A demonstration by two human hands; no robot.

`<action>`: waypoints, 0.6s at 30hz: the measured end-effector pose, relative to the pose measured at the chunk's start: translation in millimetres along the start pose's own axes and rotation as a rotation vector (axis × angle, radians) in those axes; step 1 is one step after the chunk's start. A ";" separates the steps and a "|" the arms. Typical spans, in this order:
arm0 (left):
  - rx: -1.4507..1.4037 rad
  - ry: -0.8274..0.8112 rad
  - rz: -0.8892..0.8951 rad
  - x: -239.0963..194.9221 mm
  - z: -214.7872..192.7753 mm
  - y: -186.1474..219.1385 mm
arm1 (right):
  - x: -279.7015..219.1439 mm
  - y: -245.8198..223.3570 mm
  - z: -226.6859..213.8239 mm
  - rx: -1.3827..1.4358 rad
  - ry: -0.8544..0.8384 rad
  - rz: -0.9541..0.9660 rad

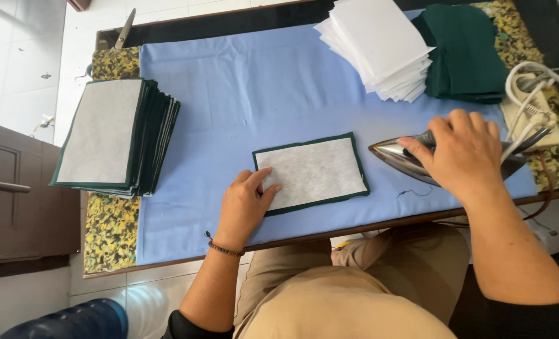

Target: The person irons a stack of dark green folded garments on a blue-covered ironing board. They repeatedly place a white sheet over each garment, press it with an iron, remove the sheet, and move the finished item to a growing stack on the left.

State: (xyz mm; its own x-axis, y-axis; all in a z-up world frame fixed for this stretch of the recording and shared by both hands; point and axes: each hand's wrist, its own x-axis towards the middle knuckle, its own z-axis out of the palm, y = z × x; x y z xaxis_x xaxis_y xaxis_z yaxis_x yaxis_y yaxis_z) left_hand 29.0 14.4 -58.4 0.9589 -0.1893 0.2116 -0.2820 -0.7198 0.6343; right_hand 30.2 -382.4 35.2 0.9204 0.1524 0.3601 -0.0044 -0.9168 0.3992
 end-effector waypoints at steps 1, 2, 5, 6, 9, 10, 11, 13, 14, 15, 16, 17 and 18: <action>0.007 -0.016 -0.025 0.9 0.5 0.4 | 9.0 0.7 -3.5 0.070 -0.247 0.006; 0.017 -0.034 -0.056 -1.3 -0.4 0.0 | 17.2 -1.0 -6.6 0.141 -0.494 0.014; 0.021 -0.032 -0.063 -1.8 -1.3 2.0 | 38.4 -3.2 -32.8 0.194 -0.699 0.092; 0.021 -0.025 -0.061 -2.4 -0.9 0.8 | 47.8 -12.4 -52.5 0.193 -0.693 0.091; 0.034 -0.038 -0.082 -1.6 -3.7 4.9 | 69.2 -38.9 -90.0 0.399 -0.790 0.149; 0.020 -0.032 -0.095 -1.4 -7.1 9.5 | 69.0 -48.7 -87.8 0.441 -0.641 0.079; 0.006 -0.026 -0.107 -1.2 -10.3 14.3 | 68.9 -58.3 -85.5 0.479 -0.489 0.012; 0.013 -0.019 -0.100 -0.8 -9.8 14.3 | 77.5 -83.8 -70.6 0.468 -0.423 -0.044; 0.014 -0.015 -0.096 -0.6 -9.3 13.9 | 81.5 -96.8 -63.2 0.451 -0.360 -0.100; 0.017 -0.016 -0.091 -2.6 -7.4 12.4 | 79.8 -109.8 -58.2 0.453 -0.358 -0.095; 0.027 -0.002 -0.079 -4.0 -5.9 11.0 | 79.9 -123.2 -53.4 0.450 -0.427 -0.119; 0.038 0.012 -0.068 -5.4 -4.3 9.0 | 80.1 -136.9 -48.4 0.446 -0.496 -0.144; 0.037 0.014 -0.070 -5.6 -6.1 10.2 | 80.8 -134.7 -55.8 0.445 -0.496 -0.147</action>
State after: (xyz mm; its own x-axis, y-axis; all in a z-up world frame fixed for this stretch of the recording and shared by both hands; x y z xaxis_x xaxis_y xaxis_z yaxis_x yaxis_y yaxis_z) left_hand 20.6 12.2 -48.6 0.9755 -0.1285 0.1785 -0.2129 -0.7554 0.6197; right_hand 83.4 -225.9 57.6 0.9699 0.1974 -0.1424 0.1982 -0.9801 -0.0088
